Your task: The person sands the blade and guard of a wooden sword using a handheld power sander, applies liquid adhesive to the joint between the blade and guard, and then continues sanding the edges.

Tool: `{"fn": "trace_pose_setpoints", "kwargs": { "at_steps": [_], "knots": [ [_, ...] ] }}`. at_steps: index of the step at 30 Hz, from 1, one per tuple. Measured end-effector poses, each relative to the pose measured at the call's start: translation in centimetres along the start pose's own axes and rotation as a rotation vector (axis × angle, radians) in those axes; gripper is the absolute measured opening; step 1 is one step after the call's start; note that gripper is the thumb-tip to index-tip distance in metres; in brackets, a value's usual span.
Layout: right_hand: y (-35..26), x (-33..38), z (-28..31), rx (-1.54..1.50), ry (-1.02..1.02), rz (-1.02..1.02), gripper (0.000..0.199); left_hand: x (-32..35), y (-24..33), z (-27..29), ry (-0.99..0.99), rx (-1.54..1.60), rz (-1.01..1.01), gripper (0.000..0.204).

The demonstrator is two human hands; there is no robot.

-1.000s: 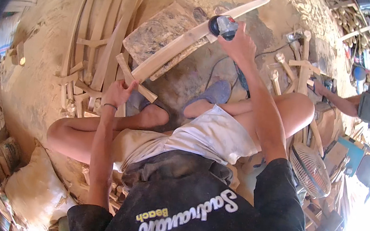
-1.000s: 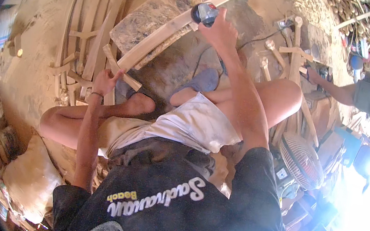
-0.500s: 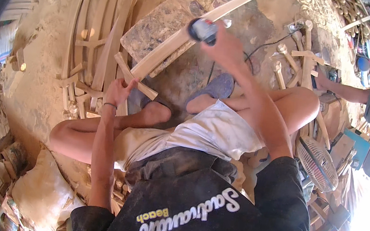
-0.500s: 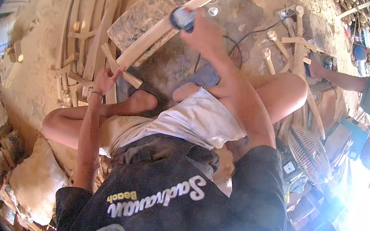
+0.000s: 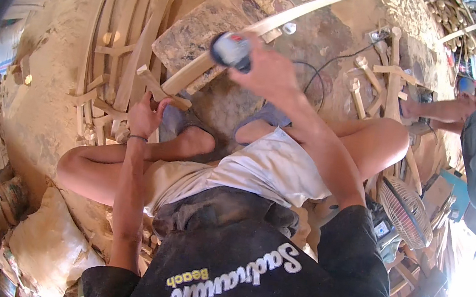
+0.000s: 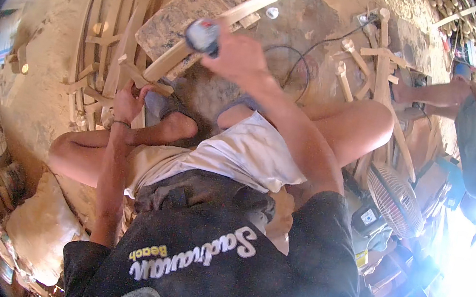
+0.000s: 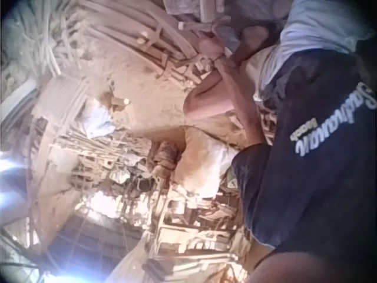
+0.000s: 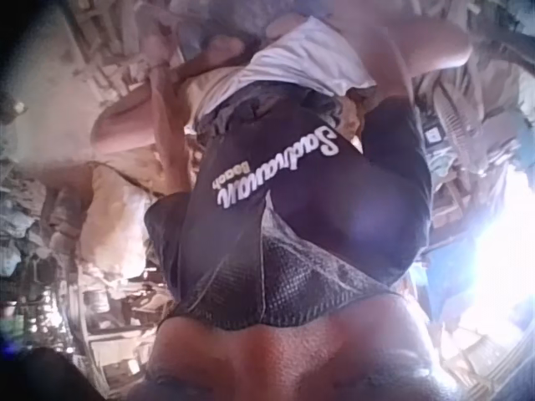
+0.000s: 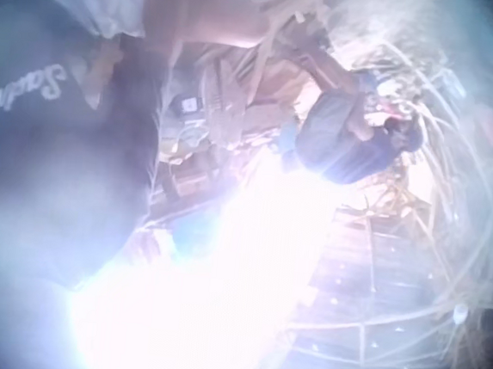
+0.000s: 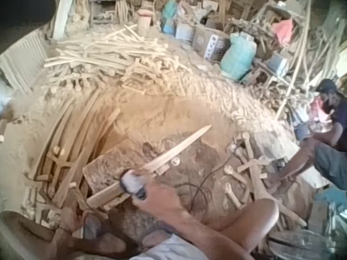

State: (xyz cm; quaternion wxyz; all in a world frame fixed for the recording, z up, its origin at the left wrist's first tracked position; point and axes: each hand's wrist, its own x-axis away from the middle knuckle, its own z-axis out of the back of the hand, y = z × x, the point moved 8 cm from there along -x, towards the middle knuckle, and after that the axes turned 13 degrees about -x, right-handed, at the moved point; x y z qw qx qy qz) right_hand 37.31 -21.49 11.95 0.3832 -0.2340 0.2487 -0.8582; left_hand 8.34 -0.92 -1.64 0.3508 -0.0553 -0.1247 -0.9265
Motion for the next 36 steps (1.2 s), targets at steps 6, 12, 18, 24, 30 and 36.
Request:
{"fn": "trace_pose_setpoints", "kwargs": {
  "at_steps": [6, 12, 18, 24, 30, 36],
  "knots": [
    [-4.3, 1.8, -4.9, -0.012, -0.148, 0.153, 0.080, 0.7, -0.2, 0.2, 0.055, 0.005, -0.015, 0.058],
    [2.7, -1.5, 1.9, 0.055, 0.045, -0.070, 0.082, 0.7, -0.7, 0.1, 0.076, 0.014, -0.028, 0.059],
    [11.7, -2.9, 9.5, 0.109, 0.352, -0.262, 0.087, 0.1, 0.7, 0.3, -0.002, -0.043, -0.031, 0.067],
    [9.6, -1.2, 9.9, -0.055, 0.445, -0.118, 0.094, -2.5, -4.1, -2.5, -0.259, 0.029, 0.078, 0.092],
    [3.9, 1.3, 4.0, -0.025, 0.151, -0.100, 0.083, -2.6, -4.1, -2.8, -0.196, -0.081, 0.081, 0.092],
    [-0.9, 2.8, -3.7, -0.074, -0.122, 0.074, 0.085, -2.3, -2.0, -0.9, -0.284, -0.011, 0.111, 0.089]
  ]
}}
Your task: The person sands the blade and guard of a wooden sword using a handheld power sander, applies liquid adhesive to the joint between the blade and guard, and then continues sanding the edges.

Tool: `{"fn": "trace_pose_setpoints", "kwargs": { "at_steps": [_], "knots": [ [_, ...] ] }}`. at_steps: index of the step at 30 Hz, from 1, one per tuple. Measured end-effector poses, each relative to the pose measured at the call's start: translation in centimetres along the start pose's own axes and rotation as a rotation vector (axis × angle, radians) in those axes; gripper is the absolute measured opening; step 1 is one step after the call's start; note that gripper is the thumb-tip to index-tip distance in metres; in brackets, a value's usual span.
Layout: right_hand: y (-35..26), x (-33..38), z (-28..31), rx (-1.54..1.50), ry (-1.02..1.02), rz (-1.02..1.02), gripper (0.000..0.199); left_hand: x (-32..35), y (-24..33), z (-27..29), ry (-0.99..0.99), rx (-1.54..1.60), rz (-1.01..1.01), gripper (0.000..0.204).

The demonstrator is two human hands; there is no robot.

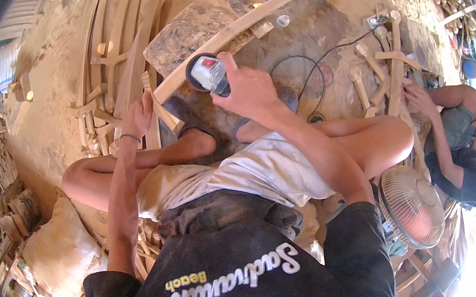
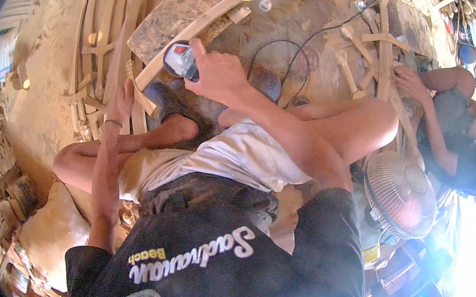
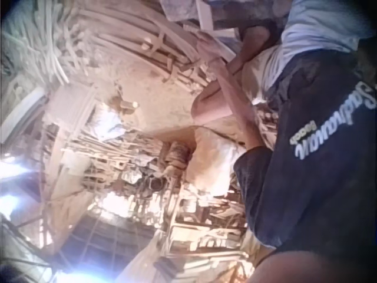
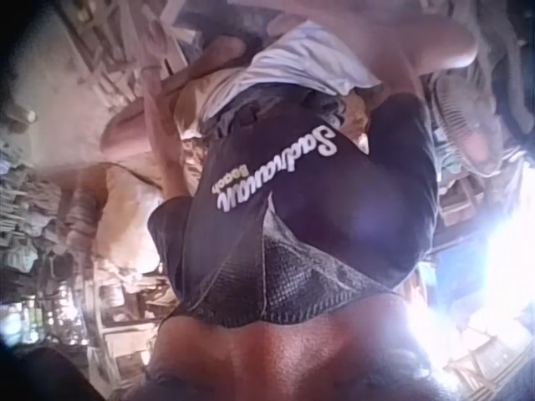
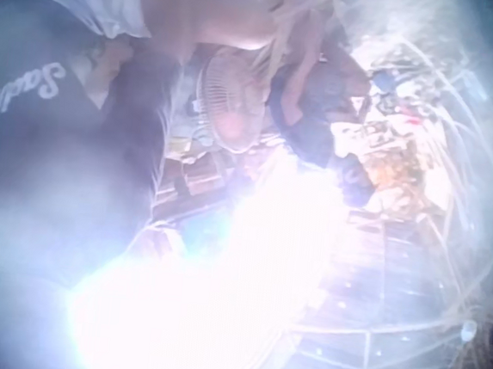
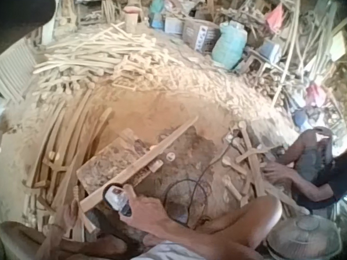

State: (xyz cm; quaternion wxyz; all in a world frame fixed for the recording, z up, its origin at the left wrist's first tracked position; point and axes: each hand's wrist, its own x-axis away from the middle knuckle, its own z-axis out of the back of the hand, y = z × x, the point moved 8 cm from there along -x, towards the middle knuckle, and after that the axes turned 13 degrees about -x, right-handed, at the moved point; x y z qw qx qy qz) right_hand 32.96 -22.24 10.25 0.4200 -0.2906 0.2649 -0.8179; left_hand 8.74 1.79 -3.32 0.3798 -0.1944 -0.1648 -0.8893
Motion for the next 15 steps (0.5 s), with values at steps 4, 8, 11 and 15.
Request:
{"fn": "trace_pose_setpoints", "kwargs": {
  "at_steps": [4, 8, 11, 15],
  "knots": [
    [1.3, -0.6, 2.2, 0.003, 0.039, -0.103, 0.084, 0.3, 0.2, 0.3, -0.033, -0.012, 0.020, 0.089],
    [6.5, -2.4, 6.3, 0.051, 0.149, -0.213, 0.086, 1.1, 0.8, 1.6, 0.013, 0.000, -0.002, 0.086],
    [12.2, -2.7, 10.6, 0.075, 0.399, -0.259, 0.088, 0.9, 2.1, 1.8, 0.041, -0.018, -0.025, 0.084],
    [13.5, -2.5, 12.3, 0.053, 0.512, -0.241, 0.090, 0.9, 1.5, 1.4, 0.105, -0.065, -0.006, 0.081]
  ]
}}
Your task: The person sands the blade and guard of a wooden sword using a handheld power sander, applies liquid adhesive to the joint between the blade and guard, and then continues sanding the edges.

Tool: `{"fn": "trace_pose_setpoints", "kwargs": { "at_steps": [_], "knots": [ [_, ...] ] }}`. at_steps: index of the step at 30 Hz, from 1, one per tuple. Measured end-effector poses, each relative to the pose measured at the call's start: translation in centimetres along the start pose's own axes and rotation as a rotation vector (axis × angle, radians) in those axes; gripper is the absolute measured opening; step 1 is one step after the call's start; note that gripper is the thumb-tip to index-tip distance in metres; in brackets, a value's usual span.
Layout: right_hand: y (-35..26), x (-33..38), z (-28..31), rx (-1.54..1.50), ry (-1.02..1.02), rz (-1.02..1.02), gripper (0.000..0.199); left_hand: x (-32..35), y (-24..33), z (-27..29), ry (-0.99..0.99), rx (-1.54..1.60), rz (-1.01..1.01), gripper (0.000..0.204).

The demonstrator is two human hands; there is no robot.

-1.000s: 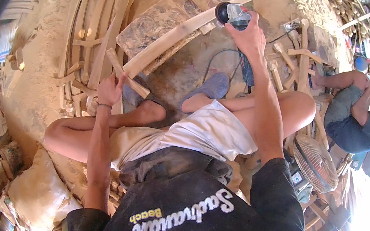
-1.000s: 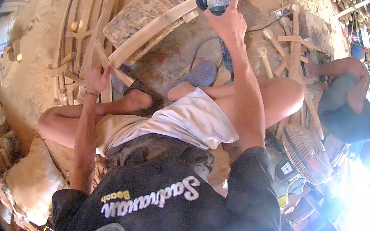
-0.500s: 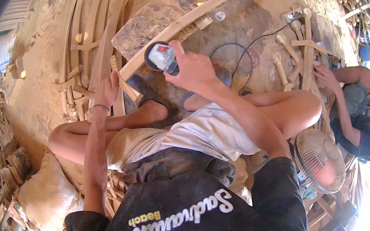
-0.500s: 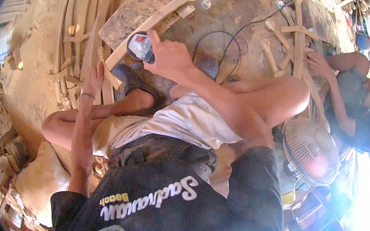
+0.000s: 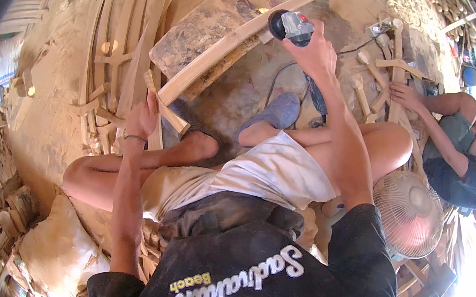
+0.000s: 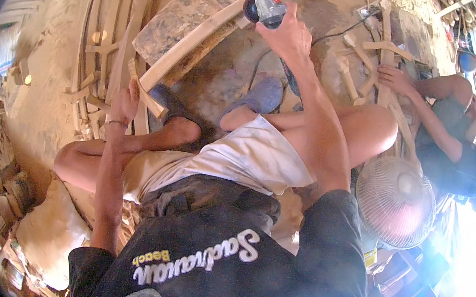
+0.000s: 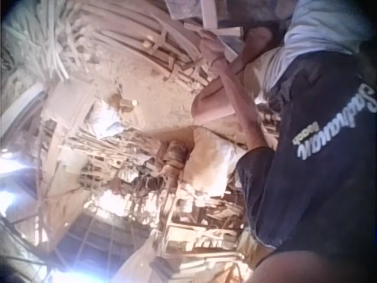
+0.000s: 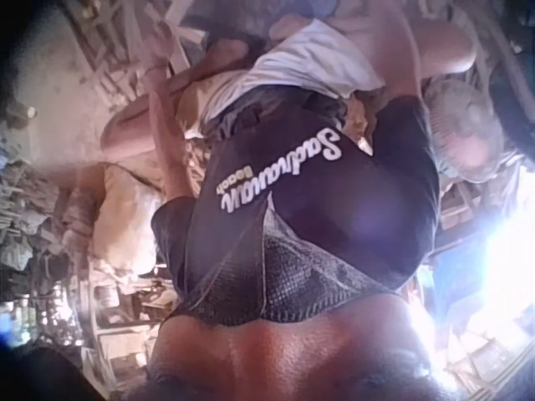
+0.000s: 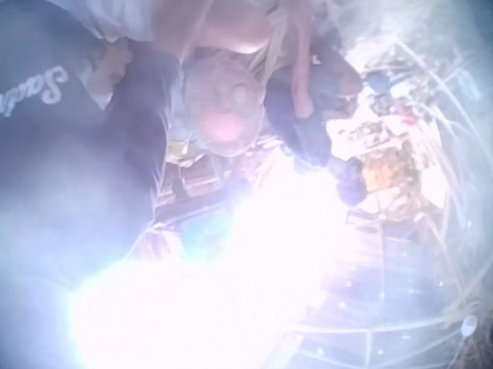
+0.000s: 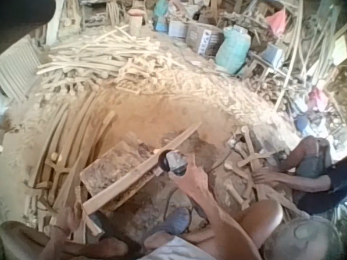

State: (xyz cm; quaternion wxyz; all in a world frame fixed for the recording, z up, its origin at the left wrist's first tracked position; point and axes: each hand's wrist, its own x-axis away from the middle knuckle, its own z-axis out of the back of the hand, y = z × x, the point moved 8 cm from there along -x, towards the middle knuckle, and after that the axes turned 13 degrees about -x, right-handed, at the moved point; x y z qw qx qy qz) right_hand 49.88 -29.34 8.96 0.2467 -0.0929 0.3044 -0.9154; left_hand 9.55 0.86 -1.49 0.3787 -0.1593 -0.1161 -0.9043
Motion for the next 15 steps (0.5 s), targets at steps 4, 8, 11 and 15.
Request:
{"fn": "trace_pose_setpoints", "kwargs": {
  "at_steps": [4, 8, 11, 15],
  "knots": [
    [-3.4, 3.6, -1.5, 0.011, -0.128, -0.039, 0.089, 1.0, 1.3, 1.3, 0.075, -0.067, 0.001, 0.080],
    [-9.7, 8.7, -6.1, -0.032, -0.440, 0.132, 0.090, 1.8, 0.9, 0.9, 0.157, -0.110, 0.037, 0.076],
    [-11.3, 10.4, -8.6, -0.058, -0.481, 0.216, 0.089, 1.5, 1.6, 0.9, 0.192, -0.123, 0.011, 0.073],
    [-10.8, 8.6, -8.3, -0.028, -0.522, 0.148, 0.092, 1.9, 1.4, 0.7, 0.254, -0.133, 0.000, 0.068]
  ]
}}
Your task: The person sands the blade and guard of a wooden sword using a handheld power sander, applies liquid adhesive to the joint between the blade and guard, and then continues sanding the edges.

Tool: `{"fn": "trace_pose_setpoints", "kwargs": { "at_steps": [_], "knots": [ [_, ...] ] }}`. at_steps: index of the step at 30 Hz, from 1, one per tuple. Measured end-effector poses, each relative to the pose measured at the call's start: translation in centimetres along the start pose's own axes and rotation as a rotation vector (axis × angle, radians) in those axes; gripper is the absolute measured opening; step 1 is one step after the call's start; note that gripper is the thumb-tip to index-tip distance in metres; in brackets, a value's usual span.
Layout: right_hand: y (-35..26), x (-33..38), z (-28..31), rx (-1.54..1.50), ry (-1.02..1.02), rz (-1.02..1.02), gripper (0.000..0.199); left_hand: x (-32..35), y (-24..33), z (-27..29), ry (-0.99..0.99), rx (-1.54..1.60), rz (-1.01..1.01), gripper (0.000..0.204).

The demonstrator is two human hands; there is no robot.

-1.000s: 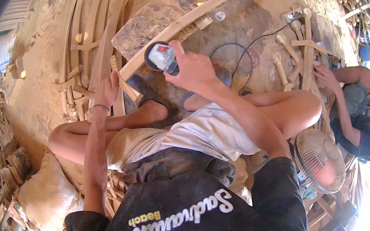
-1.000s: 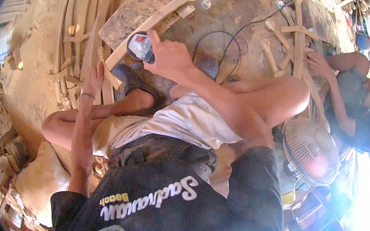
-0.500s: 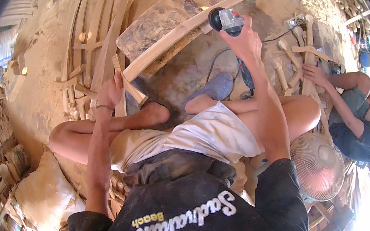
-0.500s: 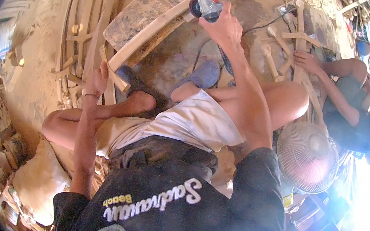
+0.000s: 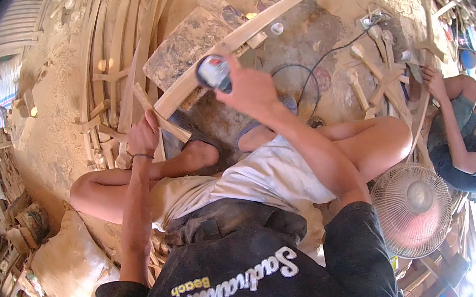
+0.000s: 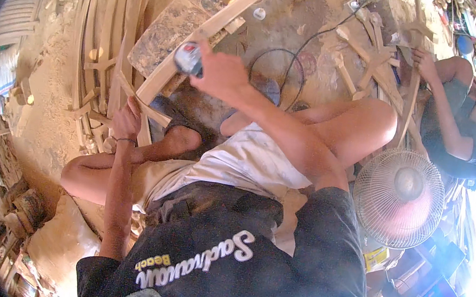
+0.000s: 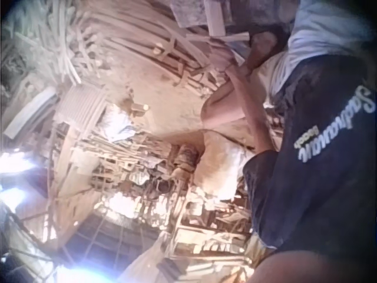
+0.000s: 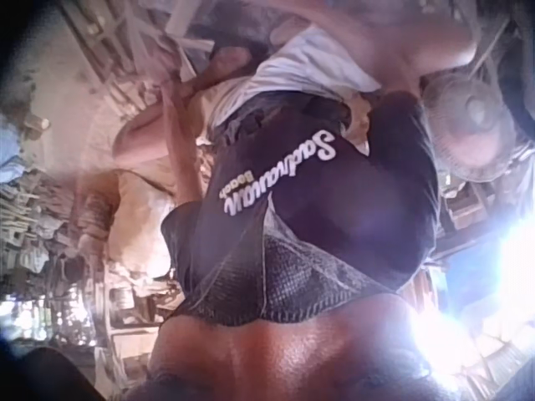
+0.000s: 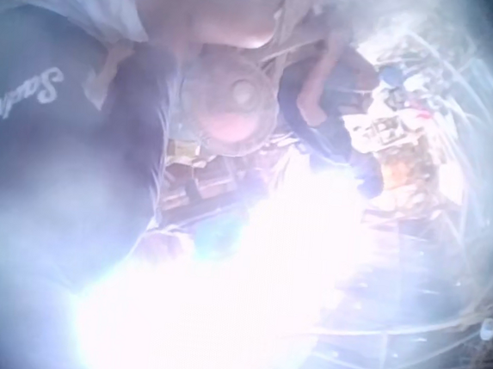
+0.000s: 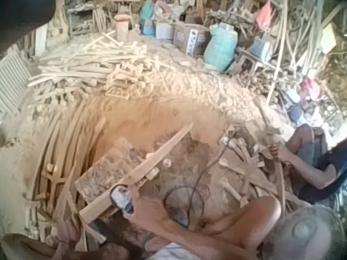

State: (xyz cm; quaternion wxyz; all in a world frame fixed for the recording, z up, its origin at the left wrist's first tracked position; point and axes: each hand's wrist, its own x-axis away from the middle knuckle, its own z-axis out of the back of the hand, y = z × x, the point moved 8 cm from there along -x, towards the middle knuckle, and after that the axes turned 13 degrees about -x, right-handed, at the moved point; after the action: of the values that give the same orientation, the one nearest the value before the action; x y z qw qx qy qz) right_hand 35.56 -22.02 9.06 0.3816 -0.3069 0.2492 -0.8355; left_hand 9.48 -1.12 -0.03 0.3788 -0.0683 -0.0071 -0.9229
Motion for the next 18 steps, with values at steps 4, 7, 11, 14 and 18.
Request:
{"fn": "trace_pose_setpoints", "kwargs": {
  "at_steps": [4, 7, 11, 14, 18],
  "knots": [
    [6.3, -1.8, 7.0, 0.032, 0.302, -0.277, 0.095, 0.1, -1.3, -0.4, -0.035, -0.049, 0.022, 0.066],
    [12.4, -1.8, 11.8, 0.032, 0.431, -0.422, 0.096, -0.5, -1.3, -1.5, -0.028, 0.034, -0.014, 0.066],
    [14.7, 1.9, 16.0, -0.176, 0.734, -0.454, 0.098, 0.4, -3.0, -0.9, -0.090, 0.156, 0.099, 0.066],
    [17.0, 4.4, 18.5, -0.433, 0.893, -0.409, 0.101, 0.5, -2.2, 0.5, 0.030, 0.155, 0.156, 0.057],
    [16.5, 7.0, 20.5, -0.421, 1.136, -0.298, 0.089, -1.7, 4.3, 5.7, 0.278, 0.216, -0.036, 0.058]
  ]
}}
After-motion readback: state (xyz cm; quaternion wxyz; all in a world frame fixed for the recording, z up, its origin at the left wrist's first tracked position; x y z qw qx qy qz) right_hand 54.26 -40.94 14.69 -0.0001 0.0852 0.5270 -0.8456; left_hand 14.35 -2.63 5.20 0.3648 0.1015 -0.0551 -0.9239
